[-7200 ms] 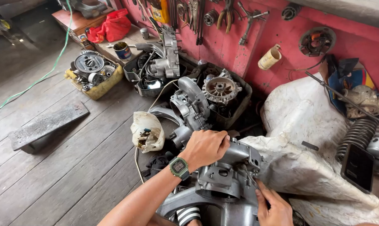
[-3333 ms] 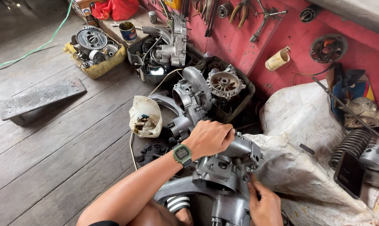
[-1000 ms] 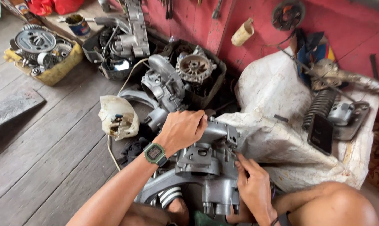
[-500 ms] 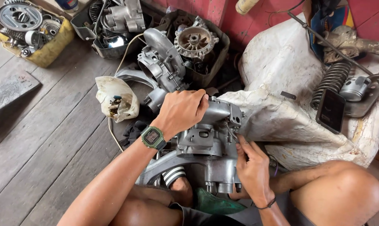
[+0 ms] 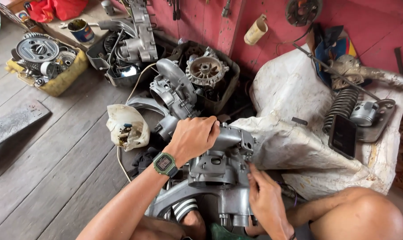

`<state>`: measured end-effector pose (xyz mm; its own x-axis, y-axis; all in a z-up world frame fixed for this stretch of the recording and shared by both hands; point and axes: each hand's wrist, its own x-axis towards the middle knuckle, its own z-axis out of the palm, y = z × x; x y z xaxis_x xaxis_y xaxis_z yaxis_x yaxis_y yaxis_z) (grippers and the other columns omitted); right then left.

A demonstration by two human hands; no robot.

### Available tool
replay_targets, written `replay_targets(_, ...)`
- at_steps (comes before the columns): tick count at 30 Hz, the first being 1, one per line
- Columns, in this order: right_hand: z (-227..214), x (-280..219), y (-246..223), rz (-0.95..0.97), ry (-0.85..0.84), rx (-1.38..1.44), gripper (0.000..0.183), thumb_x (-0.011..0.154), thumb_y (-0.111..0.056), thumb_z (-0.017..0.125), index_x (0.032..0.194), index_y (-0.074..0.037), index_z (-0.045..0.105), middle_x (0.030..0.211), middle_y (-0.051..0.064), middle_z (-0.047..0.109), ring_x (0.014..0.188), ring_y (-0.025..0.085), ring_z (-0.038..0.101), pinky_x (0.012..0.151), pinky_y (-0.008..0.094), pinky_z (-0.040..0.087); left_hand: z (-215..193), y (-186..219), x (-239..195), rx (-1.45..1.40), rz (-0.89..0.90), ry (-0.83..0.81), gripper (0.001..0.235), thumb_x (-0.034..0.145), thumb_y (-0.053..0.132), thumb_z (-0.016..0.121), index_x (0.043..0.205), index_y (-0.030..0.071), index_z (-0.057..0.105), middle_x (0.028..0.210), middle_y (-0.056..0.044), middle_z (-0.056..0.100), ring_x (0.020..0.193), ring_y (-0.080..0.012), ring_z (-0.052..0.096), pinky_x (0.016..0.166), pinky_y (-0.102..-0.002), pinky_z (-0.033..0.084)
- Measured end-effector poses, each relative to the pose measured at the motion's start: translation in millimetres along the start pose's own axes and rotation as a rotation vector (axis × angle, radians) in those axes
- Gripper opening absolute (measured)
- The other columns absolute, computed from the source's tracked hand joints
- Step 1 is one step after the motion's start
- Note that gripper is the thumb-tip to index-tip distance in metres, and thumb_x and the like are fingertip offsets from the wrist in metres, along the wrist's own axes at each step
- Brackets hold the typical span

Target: Cleaning the grooves of a motorcycle engine component using a small metal scribe tool.

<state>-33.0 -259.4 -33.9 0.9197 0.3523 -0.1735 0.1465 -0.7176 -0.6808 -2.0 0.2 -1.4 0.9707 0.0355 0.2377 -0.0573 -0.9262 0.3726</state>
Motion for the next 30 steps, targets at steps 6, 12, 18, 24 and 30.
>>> replay_targets(6, 5.1, 8.8, 21.7, -0.094, 0.062, -0.022, 0.045, 0.099, -0.03, 0.053, 0.141, -0.015, 0.062, 0.119, 0.006, 0.078, 0.106, 0.026, 0.074, 0.095, 0.034, 0.053, -1.2, 1.4, -0.6, -0.012, -0.017, -0.004, 0.038, 0.105, 0.024, 0.041, 0.07, 0.012, 0.046, 0.051, 0.0, 0.054, 0.038, -0.026, 0.046, 0.037, -0.038, 0.035)
replay_targets(12, -0.8, 6.3, 5.8, -0.055, 0.007, 0.007, 0.047, 0.099, -0.026, 0.055, 0.144, -0.008, 0.057, 0.119, 0.009, 0.078, 0.091, 0.022, 0.076, 0.087, 0.035, 0.06, -4.1, 2.8, -0.2, -0.006, -0.006, -0.015, 0.037, 0.106, 0.025, 0.04, 0.072, 0.013, 0.047, 0.051, -0.001, 0.054, 0.038, -0.0253, 0.048, 0.038, -0.039, 0.037)
replay_targets(18, 13.2, 9.2, 15.7, -0.019, -0.033, -0.035, 0.026, 0.098, -0.024, 0.058, 0.113, -0.011, 0.076, 0.098, 0.008, 0.081, 0.074, 0.027, 0.073, 0.072, 0.041, 0.052, -1.8, 1.4, 0.0, -0.009, -0.006, -0.011, 0.039, 0.106, 0.025, 0.041, 0.069, 0.013, 0.046, 0.049, 0.001, 0.05, 0.036, -0.0228, 0.044, 0.037, -0.036, 0.036)
replay_targets(24, 12.4, 10.6, 17.7, -0.073, -0.022, -0.049, 0.032, 0.098, -0.028, 0.056, 0.12, -0.012, 0.074, 0.102, 0.008, 0.081, 0.087, 0.029, 0.076, 0.078, 0.038, 0.053, -0.7, 1.3, -0.5, 0.006, -0.01, 0.011, 0.039, 0.106, 0.025, 0.041, 0.07, 0.013, 0.048, 0.051, -0.002, 0.055, 0.039, -0.029, 0.05, 0.038, -0.041, 0.039)
replay_targets(30, 7.5, 10.4, 18.2, -0.028, -0.069, -0.014, 0.029, 0.098, -0.018, 0.06, 0.121, -0.009, 0.073, 0.104, 0.01, 0.081, 0.076, 0.022, 0.075, 0.074, 0.039, 0.058, -1.0, 0.9, -0.2, -0.003, -0.015, -0.003, 0.039, 0.106, 0.025, 0.041, 0.07, 0.012, 0.048, 0.052, -0.002, 0.058, 0.04, -0.0279, 0.052, 0.038, -0.041, 0.04)
